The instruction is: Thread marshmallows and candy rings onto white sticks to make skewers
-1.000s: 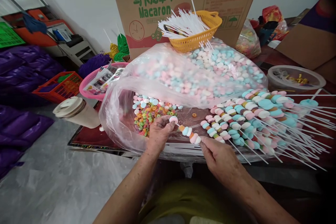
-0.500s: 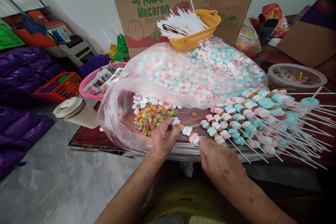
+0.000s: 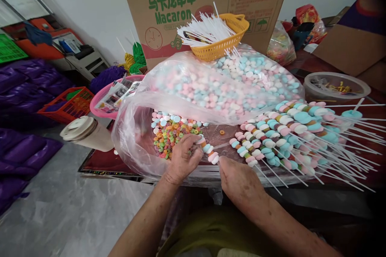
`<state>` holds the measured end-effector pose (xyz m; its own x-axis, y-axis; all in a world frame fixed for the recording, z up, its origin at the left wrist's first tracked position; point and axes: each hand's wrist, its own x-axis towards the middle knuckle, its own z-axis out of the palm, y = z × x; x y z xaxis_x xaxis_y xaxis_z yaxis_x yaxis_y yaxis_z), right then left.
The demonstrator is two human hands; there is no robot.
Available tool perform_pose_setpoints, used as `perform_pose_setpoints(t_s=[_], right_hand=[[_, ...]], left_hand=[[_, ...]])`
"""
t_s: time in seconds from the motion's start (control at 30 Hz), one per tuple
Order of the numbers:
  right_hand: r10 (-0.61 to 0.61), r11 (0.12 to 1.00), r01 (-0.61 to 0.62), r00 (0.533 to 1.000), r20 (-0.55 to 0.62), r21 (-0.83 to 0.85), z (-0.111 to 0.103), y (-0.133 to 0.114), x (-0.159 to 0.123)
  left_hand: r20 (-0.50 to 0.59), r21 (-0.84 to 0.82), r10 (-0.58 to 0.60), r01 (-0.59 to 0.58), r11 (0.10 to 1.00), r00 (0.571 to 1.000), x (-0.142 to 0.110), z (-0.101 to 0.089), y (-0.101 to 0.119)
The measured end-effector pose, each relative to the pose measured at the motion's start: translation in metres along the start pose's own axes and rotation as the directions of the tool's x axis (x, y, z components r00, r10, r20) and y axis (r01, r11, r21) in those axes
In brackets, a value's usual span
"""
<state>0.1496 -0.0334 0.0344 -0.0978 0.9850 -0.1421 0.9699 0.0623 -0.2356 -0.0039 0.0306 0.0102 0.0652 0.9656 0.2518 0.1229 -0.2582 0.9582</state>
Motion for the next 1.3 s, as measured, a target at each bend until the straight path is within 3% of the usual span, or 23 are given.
perform_pose_setpoints(t_s=[0.07,0.17,0.23,0.33,0.43,0.57,0.73,0.87,1.1,1.2,1.3], right_hand=[[-0.025,0.998,0.027,0.999,-0.039,0.050,0.004,0.002,0.000],[-0.060,0.993,0.072,0.990,-0.125,0.090,0.013,0.003,-0.001],[-0.076,0.991,0.093,0.985,-0.158,0.101,0.019,0.001,-0.002],[-0.059,0.991,0.073,0.991,-0.123,0.108,0.021,-0.002,-0.003],[-0.029,0.996,0.030,0.999,-0.014,0.086,0.016,-0.006,-0.004],[-0.033,0.995,0.026,0.997,0.073,0.098,0.009,-0.011,-0.003],[-0.025,0.991,0.020,0.999,0.040,0.130,0.013,-0.015,0.004],[-0.048,0.979,0.050,0.999,-0.015,0.200,0.025,-0.007,0.012],[-0.132,0.873,0.215,0.968,-0.211,0.439,0.036,0.012,0.016],[-0.146,0.910,0.195,0.977,-0.157,0.366,0.036,0.005,0.009],[-0.135,0.954,0.155,0.986,-0.095,0.258,0.035,-0.002,0.000]], left_hand=[[-0.054,-0.215,-0.167,0.152,0.965,0.984,0.005,0.004,-0.001],[-0.094,-0.578,-0.426,0.299,0.759,0.900,0.012,0.018,-0.003],[-0.019,-0.700,-0.521,0.361,0.616,0.853,0.015,0.027,-0.002],[0.103,-0.755,-0.543,0.421,0.502,0.833,0.015,0.038,0.004],[0.123,-0.754,-0.483,0.398,0.522,0.867,0.009,0.045,0.008],[0.054,-0.722,-0.423,0.328,0.609,0.905,0.002,0.052,0.008],[0.074,-0.769,-0.464,0.347,0.537,0.883,0.000,0.057,-0.001],[0.047,-0.780,-0.452,0.315,0.541,0.891,0.001,0.056,-0.004],[0.153,-0.818,-0.499,0.393,0.420,0.853,0.005,0.043,0.003],[0.082,-0.819,-0.567,0.380,0.430,0.819,0.004,0.045,0.007],[0.004,-0.784,-0.599,0.374,0.495,0.801,0.003,0.053,0.012]])
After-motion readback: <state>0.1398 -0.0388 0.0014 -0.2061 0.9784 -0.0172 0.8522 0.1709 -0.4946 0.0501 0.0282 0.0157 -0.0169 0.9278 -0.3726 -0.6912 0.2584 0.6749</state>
